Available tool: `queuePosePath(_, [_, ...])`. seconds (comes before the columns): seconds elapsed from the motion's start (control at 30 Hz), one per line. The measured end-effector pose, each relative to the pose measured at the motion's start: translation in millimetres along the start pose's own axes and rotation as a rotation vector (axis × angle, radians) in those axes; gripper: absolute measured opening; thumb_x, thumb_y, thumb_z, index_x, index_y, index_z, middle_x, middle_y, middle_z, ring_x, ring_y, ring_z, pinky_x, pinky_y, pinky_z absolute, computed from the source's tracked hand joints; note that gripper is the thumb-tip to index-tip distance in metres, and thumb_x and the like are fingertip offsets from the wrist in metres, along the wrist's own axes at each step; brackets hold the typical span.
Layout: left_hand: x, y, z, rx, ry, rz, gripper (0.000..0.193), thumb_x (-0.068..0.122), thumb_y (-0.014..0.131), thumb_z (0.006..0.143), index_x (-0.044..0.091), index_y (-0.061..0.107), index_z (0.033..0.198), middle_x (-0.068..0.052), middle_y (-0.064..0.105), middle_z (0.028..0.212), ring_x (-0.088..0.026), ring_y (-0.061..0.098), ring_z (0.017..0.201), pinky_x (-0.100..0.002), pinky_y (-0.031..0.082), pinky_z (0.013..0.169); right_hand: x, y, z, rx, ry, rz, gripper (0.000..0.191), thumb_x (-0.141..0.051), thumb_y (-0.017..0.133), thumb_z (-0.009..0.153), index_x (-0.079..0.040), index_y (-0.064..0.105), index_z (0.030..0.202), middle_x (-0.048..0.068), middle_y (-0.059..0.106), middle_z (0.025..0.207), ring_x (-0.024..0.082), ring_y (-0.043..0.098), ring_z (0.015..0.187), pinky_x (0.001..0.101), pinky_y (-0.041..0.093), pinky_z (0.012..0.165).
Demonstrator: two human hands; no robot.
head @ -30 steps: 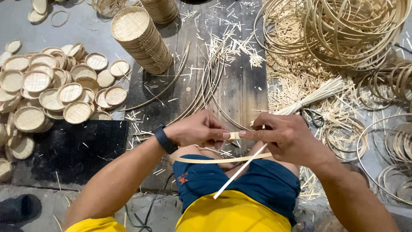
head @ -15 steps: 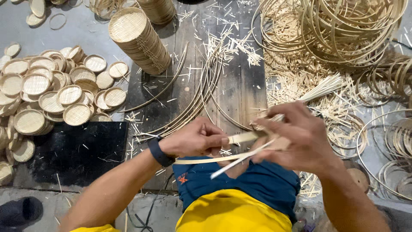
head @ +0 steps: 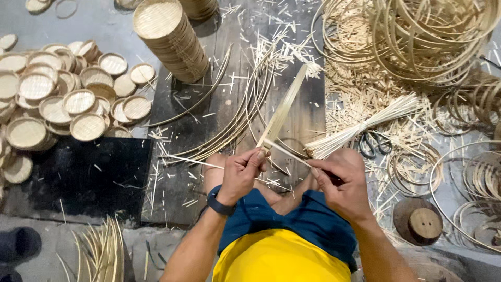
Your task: The person sits on the floor and works bamboo strips, splitting thin slivers off wide strips by hand and bending and joining the strips into large circular hoops. Finished hoops are set aside with other completed rings while a coworker assembles woven bamboo basket lids nearby.
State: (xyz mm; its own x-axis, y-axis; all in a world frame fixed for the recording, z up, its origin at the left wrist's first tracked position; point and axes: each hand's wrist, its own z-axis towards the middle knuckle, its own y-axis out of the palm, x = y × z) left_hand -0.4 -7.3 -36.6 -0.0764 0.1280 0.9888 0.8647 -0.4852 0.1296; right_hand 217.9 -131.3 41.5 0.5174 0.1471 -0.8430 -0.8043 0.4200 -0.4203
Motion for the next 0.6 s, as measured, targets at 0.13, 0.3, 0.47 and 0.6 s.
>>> queuePosePath(0.13, [-1,-6,-4,0.017,-0.017,-0.008,0.027,0.019,0.061,0.104,-0.001,0.075,0.116,0.003,0.065,0.073,-0.002,0.051,0.060,-0.019,0.040,0.052,8,18,-5,0.057,0.115,0.085,0.008,-0.005,0.078,0.088,-0.003,0.077,0.096,0.000,0.063,0.074,0.007,0.055,0.065,0.0213,0.041,0.057])
queuePosePath(0.3, [7,-14,-9,0.002,-0.030,-0.008,0.027,0.021,0.060,0.105,0.000,0.075,0.115,0.003,0.063,0.071,-0.002,0.048,0.058,-0.019,0.039,0.051,24,29,-9,0.018,0.154,0.126,0.008,-0.005,0.078,0.088,-0.001,0.077,0.094,0.000,0.063,0.074,0.006,0.053,0.064,0.0203,0.039,0.055])
queuePosePath(0.47, [12,-21,-9,-0.014,-0.029,-0.006,0.028,0.021,0.060,0.105,-0.002,0.077,0.110,0.003,0.061,0.069,-0.002,0.046,0.058,-0.020,0.036,0.051,32,38,-13,-0.008,0.214,0.136,0.008,-0.007,0.079,0.087,-0.001,0.077,0.091,0.000,0.060,0.072,0.005,0.051,0.062,0.0214,0.037,0.054])
queuePosePath(0.6, [11,-27,-9,-0.048,-0.008,-0.018,0.027,0.019,0.061,0.106,-0.003,0.077,0.104,0.003,0.060,0.069,-0.004,0.048,0.060,-0.021,0.038,0.053,37,50,-4,-0.103,0.302,0.002,0.012,-0.015,0.083,0.082,-0.003,0.081,0.087,0.002,0.065,0.067,0.007,0.053,0.057,0.0256,0.039,0.052])
